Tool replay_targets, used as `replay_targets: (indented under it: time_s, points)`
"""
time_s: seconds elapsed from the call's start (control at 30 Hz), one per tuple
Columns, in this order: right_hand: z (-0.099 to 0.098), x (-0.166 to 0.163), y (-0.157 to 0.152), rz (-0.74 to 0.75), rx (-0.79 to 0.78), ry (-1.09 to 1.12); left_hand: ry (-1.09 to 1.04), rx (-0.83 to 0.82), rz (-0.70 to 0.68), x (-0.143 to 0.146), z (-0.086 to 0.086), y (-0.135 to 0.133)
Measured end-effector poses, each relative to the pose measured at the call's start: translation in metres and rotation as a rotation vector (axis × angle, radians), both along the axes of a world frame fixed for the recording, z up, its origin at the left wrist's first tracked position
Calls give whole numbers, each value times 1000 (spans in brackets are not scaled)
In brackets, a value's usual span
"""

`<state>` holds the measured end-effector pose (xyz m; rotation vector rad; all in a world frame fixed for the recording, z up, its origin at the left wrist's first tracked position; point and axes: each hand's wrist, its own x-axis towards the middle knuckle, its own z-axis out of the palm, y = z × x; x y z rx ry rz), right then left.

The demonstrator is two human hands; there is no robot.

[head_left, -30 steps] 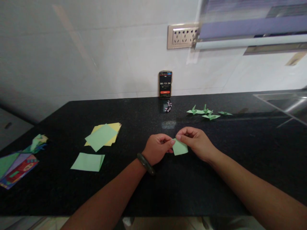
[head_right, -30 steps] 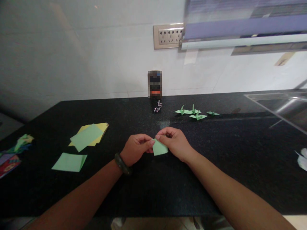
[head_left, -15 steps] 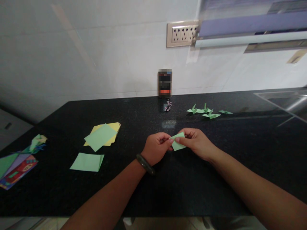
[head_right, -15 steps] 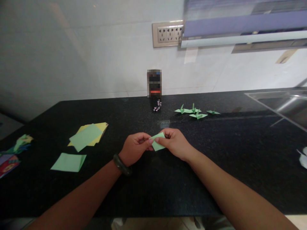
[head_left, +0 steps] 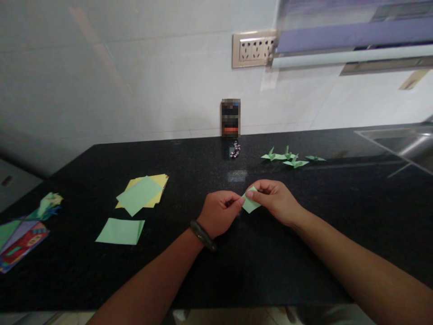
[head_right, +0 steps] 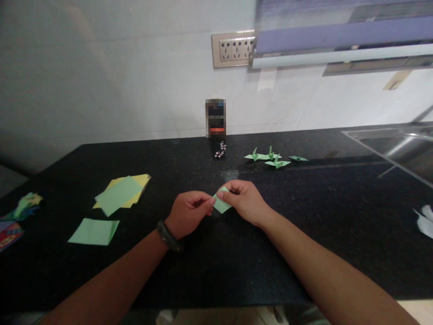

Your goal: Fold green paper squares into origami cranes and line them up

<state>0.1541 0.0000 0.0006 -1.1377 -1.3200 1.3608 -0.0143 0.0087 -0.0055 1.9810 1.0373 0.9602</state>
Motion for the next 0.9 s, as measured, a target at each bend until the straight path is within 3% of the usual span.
replay_targets:
  time_s: [0.17,0.43,0.67,0.9]
  points:
    - [1,-1,-1,-53,-20,28,39,93,17,0,3,-2]
    - [1,-1,-1,-64,-20,14,24,75,19,0,6,-5]
    - [0,1,2,-34,-127,163,-40,-49,28,0,7,-5]
    - [4,2,-1,-28,4,-50,-69,-162,70,2,1,-2]
